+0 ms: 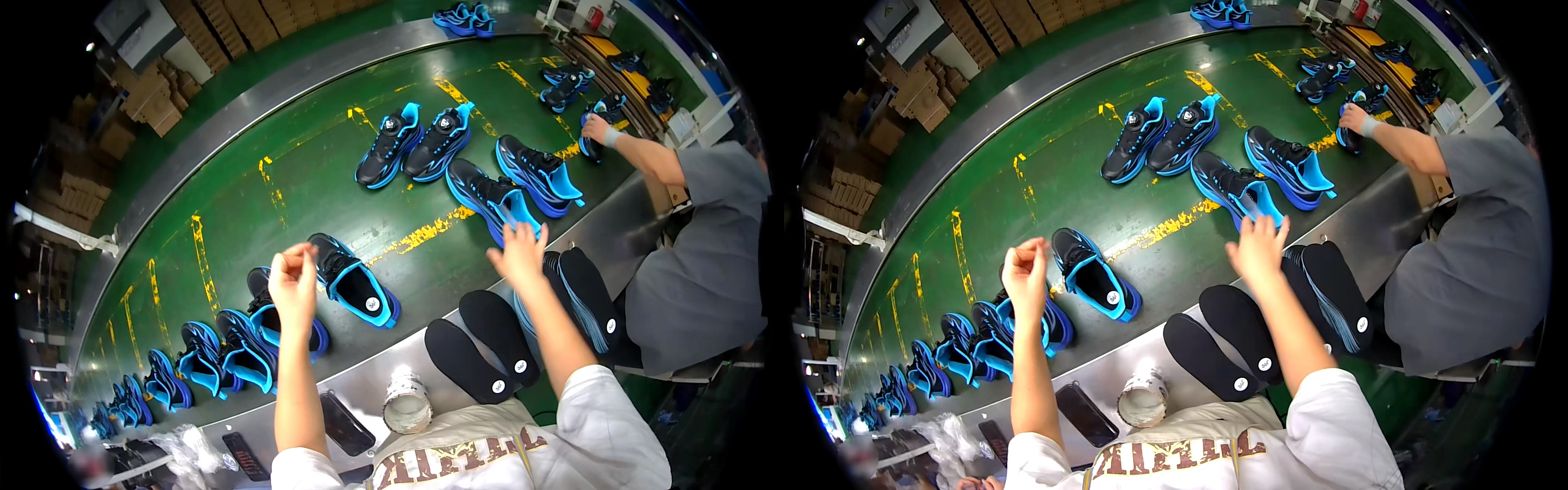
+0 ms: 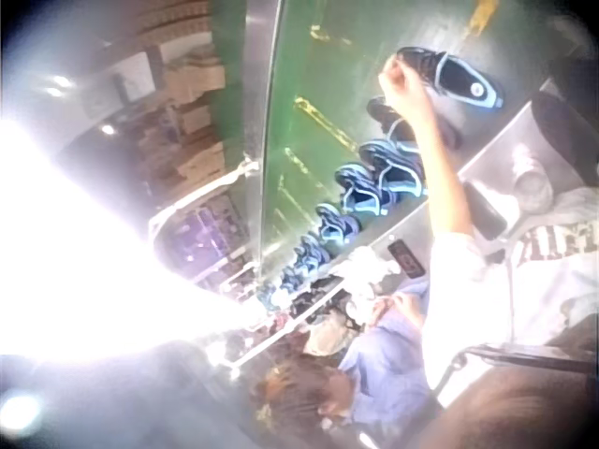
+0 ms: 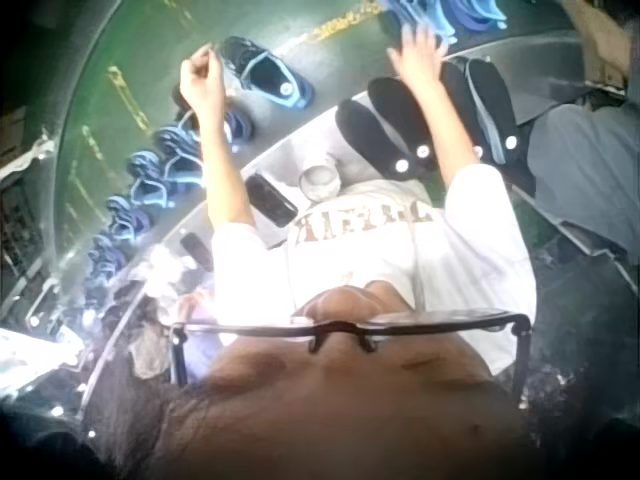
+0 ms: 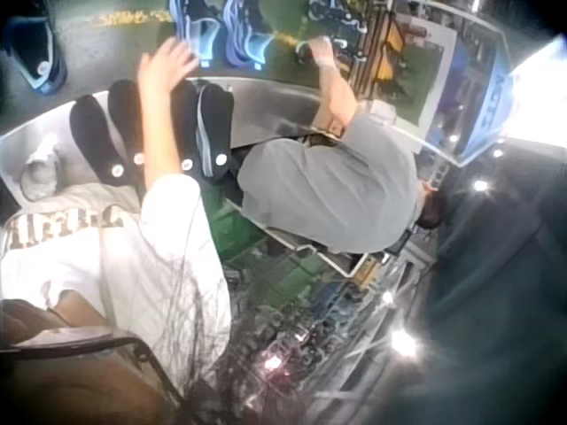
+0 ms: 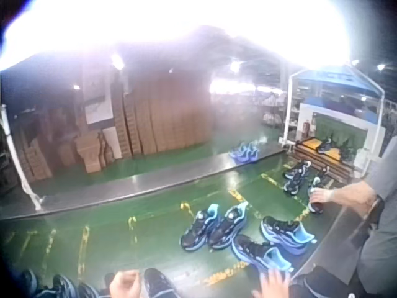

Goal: The person inserts insoles into shoes by hand and arranges the shoes on the conveyor table.

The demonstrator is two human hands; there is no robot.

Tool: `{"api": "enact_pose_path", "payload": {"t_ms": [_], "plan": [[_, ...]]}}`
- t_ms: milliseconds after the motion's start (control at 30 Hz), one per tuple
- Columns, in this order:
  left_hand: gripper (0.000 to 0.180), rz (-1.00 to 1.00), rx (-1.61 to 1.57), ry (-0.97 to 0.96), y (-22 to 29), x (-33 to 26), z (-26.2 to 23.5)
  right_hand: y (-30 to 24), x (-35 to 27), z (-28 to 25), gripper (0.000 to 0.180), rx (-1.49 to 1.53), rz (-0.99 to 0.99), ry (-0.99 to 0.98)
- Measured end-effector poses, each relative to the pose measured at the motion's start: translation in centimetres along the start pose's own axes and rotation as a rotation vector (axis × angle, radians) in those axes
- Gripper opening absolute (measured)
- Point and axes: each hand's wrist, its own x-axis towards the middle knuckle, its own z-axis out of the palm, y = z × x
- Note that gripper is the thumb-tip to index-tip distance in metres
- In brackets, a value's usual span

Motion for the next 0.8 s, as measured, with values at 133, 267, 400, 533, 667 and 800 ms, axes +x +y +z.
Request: {"api": "enact_pose_path", "payload": {"t_ms": [133,267,400,533,667,800], "plan": [[0.007,-0.200,-0.265,-0.158,0.9,-2.7,2.8,4.8,4.4,0.4,0.041,-0.230,0.034,-0.278],[0.019,-0.452,-0.410,-0.319,0.3,-4.9,3.1,2.8,4.4,2.2,0.024,-0.255,-0.175,-0.183],[0.017,-0.491,-0.317,-0.309,-0.6,-5.7,4.5,-2.2,0.8,3.5,0.018,0.022,-0.373,-0.190],[0.024,0.023,0.214,-0.380,-3.7,-5.8,7.0,-7.0,-3.9,2.9,0.042,0.480,-0.600,-0.079],[0.068,0.205,0.714,-0.507,-0.9,-5.3,10.7,-5.8,-8.3,1.7,0.057,0.682,-0.498,0.153],[0.065,0.378,0.902,-0.591,-3.7,-3.6,11.8,0.1,-14.1,4.9,0.051,0.289,-0.319,0.020]]}}
